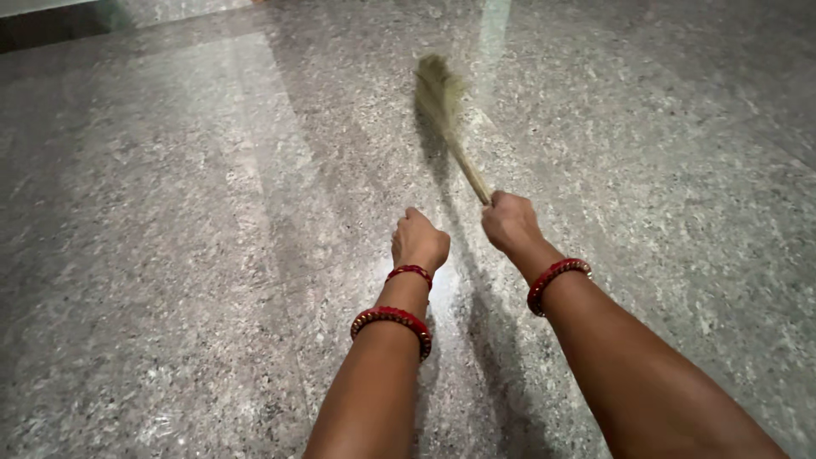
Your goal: The person sweeps the tiled floor using a short broom while sitting on the ground, moving the broom in short strokes across the surface.
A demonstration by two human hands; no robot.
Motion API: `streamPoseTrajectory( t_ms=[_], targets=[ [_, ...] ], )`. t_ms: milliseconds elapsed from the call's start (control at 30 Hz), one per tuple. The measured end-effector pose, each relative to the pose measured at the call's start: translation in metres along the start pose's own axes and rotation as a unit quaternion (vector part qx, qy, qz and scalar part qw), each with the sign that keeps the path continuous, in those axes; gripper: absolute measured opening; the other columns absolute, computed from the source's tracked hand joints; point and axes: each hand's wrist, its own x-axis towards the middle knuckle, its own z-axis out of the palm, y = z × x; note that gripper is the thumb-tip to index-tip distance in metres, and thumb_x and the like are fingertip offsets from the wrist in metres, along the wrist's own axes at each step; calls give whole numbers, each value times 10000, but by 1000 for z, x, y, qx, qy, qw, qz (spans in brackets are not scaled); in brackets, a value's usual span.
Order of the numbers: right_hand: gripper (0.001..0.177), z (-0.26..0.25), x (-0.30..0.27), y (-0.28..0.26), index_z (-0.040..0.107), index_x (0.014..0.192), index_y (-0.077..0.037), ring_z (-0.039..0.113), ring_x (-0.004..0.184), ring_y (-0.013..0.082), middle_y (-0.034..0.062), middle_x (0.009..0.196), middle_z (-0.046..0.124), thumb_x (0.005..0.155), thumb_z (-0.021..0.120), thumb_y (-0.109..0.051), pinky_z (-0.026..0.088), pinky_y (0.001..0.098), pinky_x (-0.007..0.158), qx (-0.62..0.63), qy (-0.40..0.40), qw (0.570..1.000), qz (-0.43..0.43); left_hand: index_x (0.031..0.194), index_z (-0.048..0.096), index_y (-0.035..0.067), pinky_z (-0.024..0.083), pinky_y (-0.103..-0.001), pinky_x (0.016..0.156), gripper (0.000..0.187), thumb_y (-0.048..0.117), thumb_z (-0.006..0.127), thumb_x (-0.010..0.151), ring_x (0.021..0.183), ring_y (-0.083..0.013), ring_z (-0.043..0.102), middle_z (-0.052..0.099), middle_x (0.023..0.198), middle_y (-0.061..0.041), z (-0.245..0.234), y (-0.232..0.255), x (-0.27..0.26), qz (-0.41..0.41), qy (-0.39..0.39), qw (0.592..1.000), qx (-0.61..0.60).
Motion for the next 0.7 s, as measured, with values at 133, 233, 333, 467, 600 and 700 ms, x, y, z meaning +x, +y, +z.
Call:
streamPoseTrajectory(
  t_ms=[133,233,333,467,600,700],
  targets=[
    [315,-1,-15,-29,666,1212,-43,696,999,392,246,1067,722,946,568,-180,527,508,883,-39,-69,991,-112,1479,368,16,451,-447,1114,690,167,692,889,1325,-379,540,471,1488,-212,-11,3,-2,-33,-2,999,-8],
    [437,1,-22,-29,570,1344,-116,652,1067,410,236,1117,693,969,598,-338,513,519,909,-116,-112,975,-152,1493,326,3,437,-441,1118,757,188,719,873,1340,-381,515,437,1517,-197,-16,1,-3,-23,29,999,-22],
    [344,8,-30,-17,692,1204,-142,673,1083,388,202,1109,721,1001,548,-379,527,520,932,-154,-118,974,-118,1486,367,5,467,-470,1095,671,225,670,929,1346,-386,528,485,1493,-197,-23,1,-2,-51,13,998,-22],
    [333,14,-21,-18,721,1152,-115,673,1061,399,210,1104,715,1010,550,-362,526,524,930,-141,-67,982,-102,1489,361,10,436,-446,1132,705,197,697,898,1341,-378,537,480,1500,-199,-29,-6,0,-37,19,999,0],
    [336,10,-24,-37,714,1143,-76,678,1028,422,230,1083,714,1025,557,-348,532,537,898,-84,0,993,-79,1495,335,16,442,-450,1113,738,193,707,882,1326,-384,539,468,1495,-204,-31,-5,-3,-24,27,999,2],
    [328,12,-29,-48,706,1136,-83,675,1040,404,215,1078,716,1002,574,-352,529,525,902,-82,-22,993,-85,1481,378,13,428,-447,1140,723,236,724,886,1354,-373,530,519,1469,-204,-27,-5,-6,-9,-1,999,41]
  ],
)
